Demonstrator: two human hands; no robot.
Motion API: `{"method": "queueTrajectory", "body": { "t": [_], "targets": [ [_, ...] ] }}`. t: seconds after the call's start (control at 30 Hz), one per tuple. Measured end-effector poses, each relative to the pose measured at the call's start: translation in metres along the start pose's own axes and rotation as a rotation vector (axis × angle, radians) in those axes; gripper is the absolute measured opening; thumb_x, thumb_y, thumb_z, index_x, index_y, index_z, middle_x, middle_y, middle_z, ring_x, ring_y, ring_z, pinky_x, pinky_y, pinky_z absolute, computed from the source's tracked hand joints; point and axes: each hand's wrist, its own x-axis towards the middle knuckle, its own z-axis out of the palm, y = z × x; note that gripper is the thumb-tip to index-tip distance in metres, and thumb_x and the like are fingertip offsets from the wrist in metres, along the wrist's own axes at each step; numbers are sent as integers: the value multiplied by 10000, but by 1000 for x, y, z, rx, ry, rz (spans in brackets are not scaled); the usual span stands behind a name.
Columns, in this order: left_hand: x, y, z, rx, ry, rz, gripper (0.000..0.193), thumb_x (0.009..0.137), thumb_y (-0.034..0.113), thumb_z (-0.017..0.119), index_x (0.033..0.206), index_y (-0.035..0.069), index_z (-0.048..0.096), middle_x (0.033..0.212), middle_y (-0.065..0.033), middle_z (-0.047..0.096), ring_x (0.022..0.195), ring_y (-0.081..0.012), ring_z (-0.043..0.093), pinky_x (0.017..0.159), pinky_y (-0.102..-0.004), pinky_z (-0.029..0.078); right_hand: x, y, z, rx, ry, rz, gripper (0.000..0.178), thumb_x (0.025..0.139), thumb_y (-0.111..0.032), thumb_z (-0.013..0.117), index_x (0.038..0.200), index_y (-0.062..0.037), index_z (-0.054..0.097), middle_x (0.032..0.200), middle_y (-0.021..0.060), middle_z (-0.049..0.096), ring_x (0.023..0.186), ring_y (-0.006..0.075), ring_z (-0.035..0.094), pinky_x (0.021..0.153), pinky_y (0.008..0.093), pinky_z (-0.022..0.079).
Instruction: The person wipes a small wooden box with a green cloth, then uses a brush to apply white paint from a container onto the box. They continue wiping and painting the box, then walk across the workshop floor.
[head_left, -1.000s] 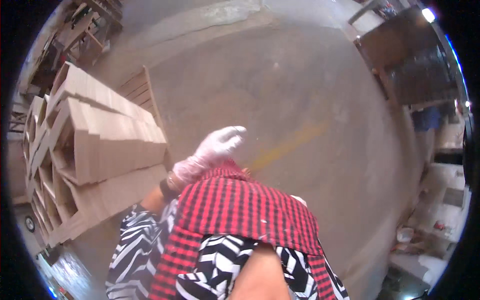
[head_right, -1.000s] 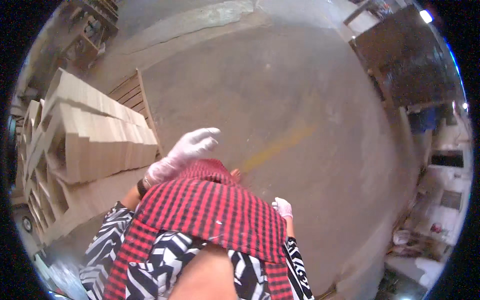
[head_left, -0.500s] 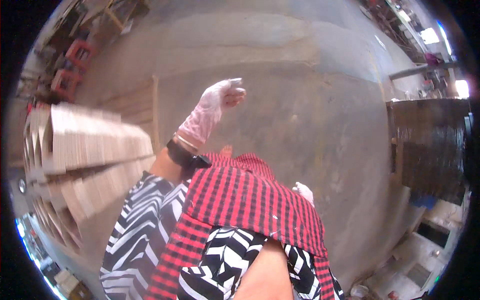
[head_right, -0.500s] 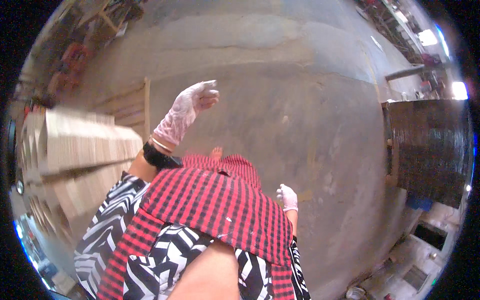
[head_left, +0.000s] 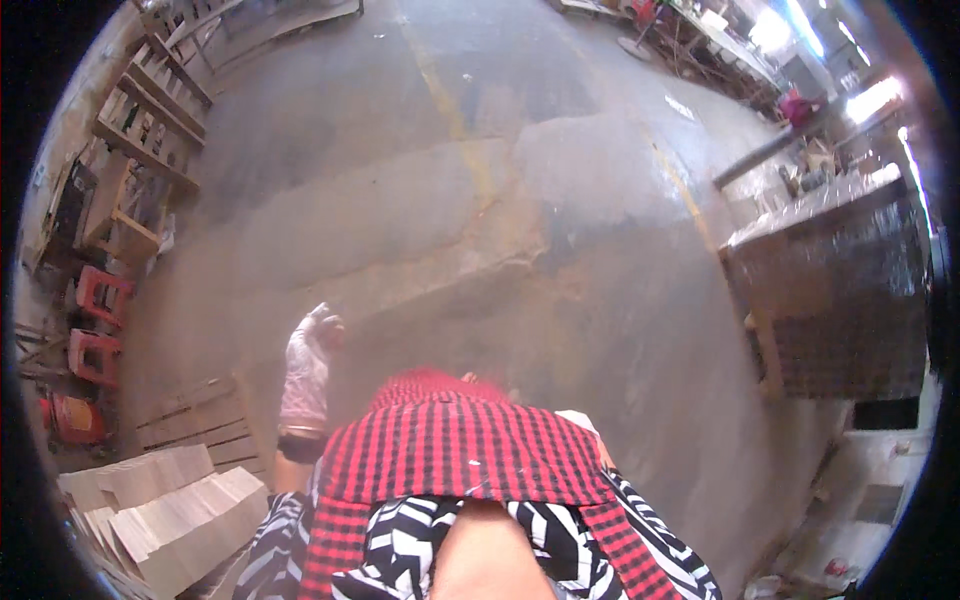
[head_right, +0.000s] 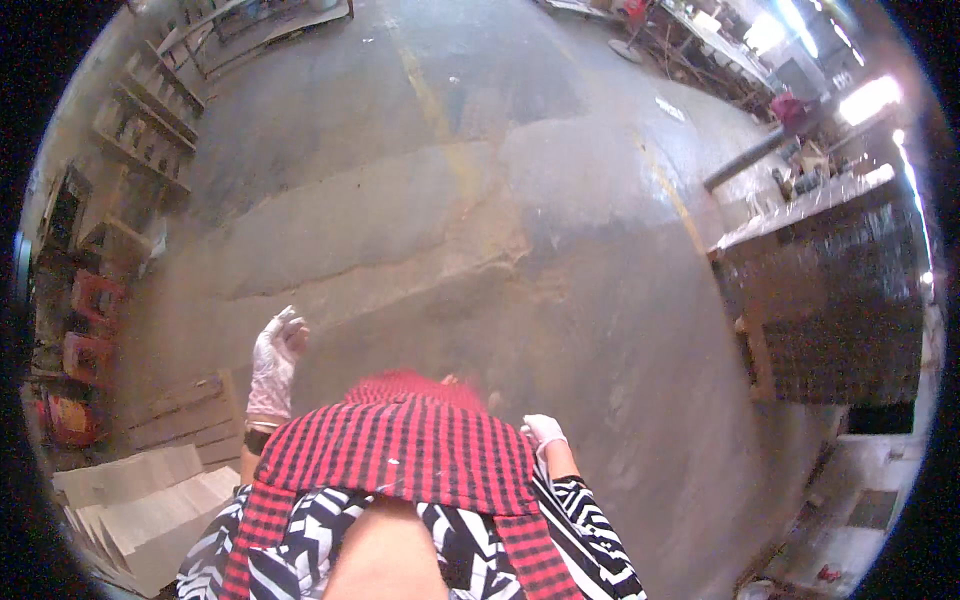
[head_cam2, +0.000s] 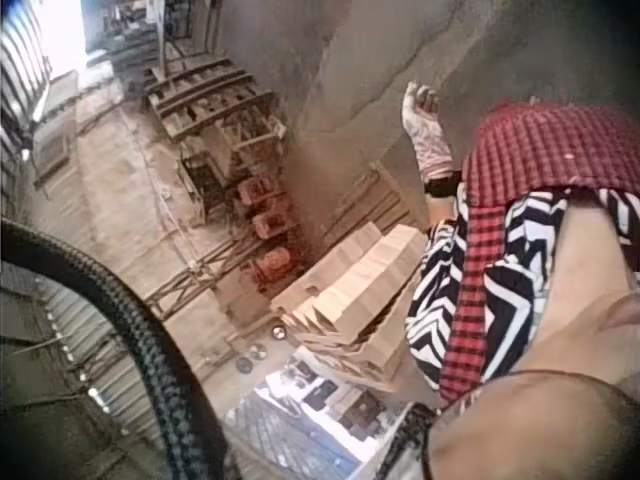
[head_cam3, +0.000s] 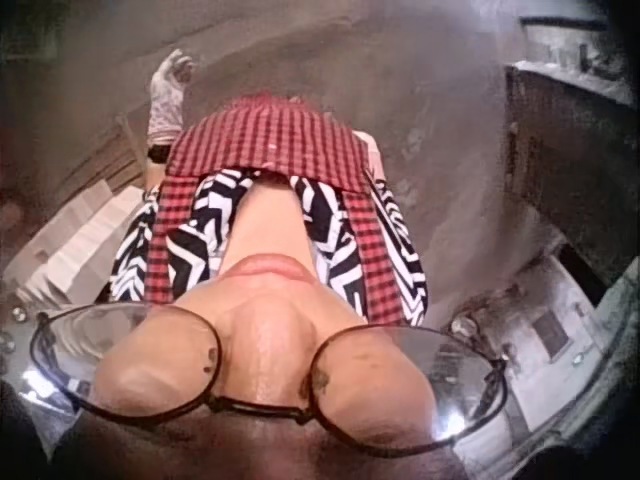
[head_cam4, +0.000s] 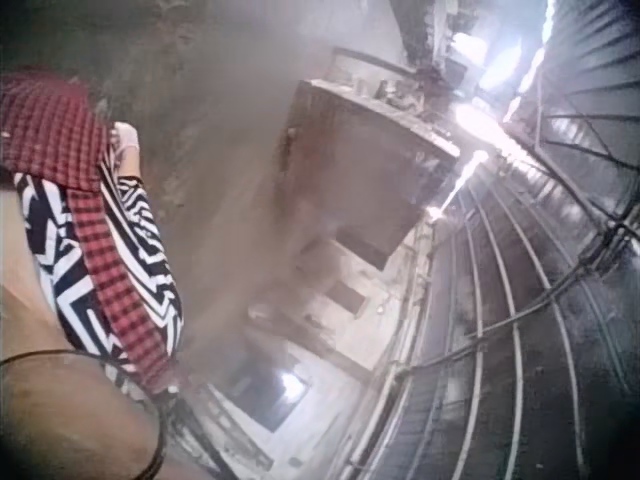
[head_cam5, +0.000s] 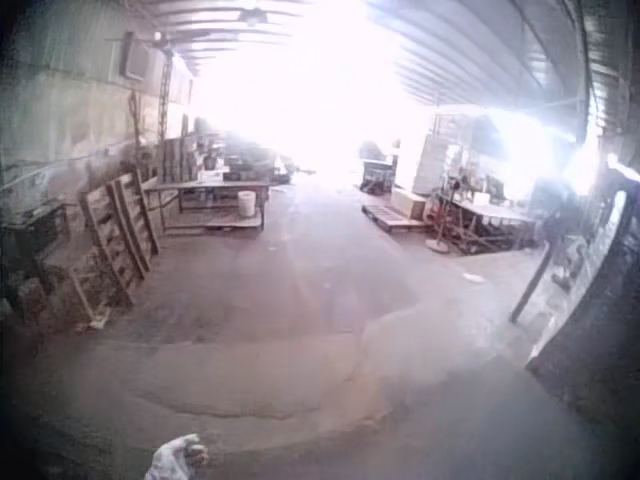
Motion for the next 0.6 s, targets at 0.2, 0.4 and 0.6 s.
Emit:
{"method": "queueTrajectory", "body": {
  "t": [0.2,0.4,0.6],
  "targets": [
    [63,26,47,-63,116,128,273,848,205,537,1073,52,560,832,-63,611,721,-193,581,659,-296,470,19,-240,-30,-204,28,-356,263,812,-284,498,870,-52,609,774,49,624,695,162,541,669,331,436],
    [189,61,92,-22,197,109,281,853,237,523,1046,41,582,866,-69,611,851,-198,569,765,-324,436,87,-364,-28,-1361,298,-1100,160,742,-242,588,796,-92,600,701,87,611,683,221,612,582,349,478],
    [341,103,236,146,-98,86,320,852,298,526,1069,71,580,806,-93,629,664,-198,597,609,-297,465,166,-382,-38,-135,-153,-164,211,823,-242,476,765,-80,597,666,48,590,587,198,546,528,348,421]
  ]
}}
